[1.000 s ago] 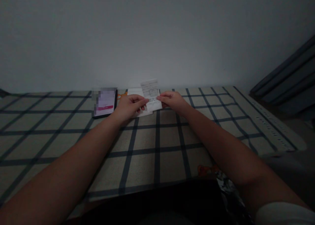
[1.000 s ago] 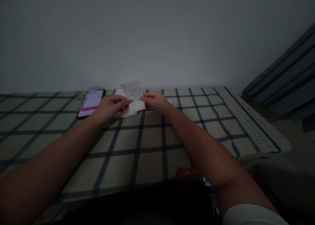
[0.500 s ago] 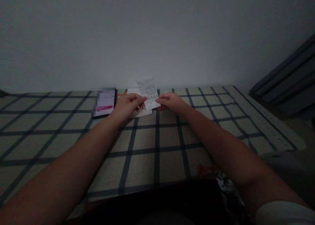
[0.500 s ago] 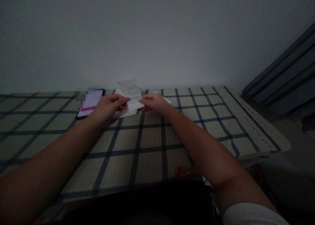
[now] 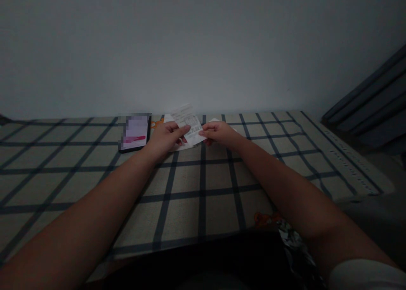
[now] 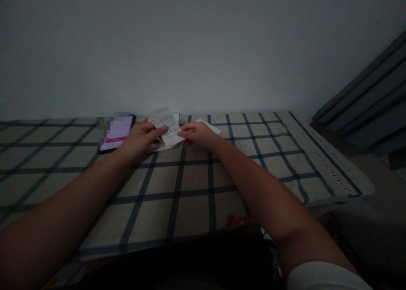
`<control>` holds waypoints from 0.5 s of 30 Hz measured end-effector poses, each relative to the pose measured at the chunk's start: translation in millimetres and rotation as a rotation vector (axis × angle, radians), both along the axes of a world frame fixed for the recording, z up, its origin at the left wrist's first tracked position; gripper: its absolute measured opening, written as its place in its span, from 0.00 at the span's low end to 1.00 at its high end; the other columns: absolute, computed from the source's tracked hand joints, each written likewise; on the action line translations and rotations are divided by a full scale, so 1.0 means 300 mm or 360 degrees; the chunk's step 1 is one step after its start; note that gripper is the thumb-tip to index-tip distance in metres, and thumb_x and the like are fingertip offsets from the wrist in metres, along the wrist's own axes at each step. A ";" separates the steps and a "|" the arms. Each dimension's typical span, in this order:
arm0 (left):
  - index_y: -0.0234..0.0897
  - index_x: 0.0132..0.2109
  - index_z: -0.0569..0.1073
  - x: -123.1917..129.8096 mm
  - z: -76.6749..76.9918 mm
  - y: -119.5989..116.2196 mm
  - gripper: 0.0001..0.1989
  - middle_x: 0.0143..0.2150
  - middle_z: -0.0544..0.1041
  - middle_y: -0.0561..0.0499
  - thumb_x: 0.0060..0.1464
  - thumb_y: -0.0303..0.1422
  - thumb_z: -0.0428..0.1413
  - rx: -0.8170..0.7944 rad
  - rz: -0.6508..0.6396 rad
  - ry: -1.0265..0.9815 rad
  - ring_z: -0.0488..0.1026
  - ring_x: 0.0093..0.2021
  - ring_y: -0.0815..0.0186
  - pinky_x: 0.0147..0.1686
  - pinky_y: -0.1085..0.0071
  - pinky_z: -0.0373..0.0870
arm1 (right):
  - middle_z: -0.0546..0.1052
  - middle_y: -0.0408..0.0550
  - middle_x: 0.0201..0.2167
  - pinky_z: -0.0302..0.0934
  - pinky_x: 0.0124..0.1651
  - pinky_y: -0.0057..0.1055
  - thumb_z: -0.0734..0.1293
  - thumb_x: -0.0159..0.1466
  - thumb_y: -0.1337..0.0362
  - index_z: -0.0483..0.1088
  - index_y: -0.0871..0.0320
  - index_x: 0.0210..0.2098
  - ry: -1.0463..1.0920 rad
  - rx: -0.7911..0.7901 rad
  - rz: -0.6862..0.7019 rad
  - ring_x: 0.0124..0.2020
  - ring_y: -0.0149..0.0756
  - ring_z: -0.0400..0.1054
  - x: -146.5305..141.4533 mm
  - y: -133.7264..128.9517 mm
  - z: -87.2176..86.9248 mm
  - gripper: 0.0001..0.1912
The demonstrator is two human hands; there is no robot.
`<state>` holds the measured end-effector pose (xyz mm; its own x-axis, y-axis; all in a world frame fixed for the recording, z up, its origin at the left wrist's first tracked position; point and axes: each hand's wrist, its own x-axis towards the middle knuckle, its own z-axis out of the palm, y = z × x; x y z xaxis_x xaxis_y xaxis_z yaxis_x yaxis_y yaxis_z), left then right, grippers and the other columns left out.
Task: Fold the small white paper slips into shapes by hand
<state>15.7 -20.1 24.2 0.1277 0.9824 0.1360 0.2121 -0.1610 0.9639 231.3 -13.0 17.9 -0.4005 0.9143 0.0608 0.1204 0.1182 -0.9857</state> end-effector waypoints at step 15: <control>0.34 0.33 0.78 -0.010 -0.015 0.031 0.12 0.27 0.79 0.49 0.50 0.40 0.66 0.0055 0.0072 -0.0159 0.70 0.22 0.69 0.22 0.74 0.64 | 0.80 0.44 0.28 0.72 0.33 0.25 0.69 0.66 0.69 0.73 0.60 0.53 0.0206 -0.0094 -0.0008 0.27 0.29 0.74 0.011 0.015 -0.008 0.15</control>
<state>12.6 -10.7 19.7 0.0676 0.9814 0.1798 0.1228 -0.1870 0.9747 234.6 -8.5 15.4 -0.3885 0.9197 0.0575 -0.0077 0.0592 -0.9982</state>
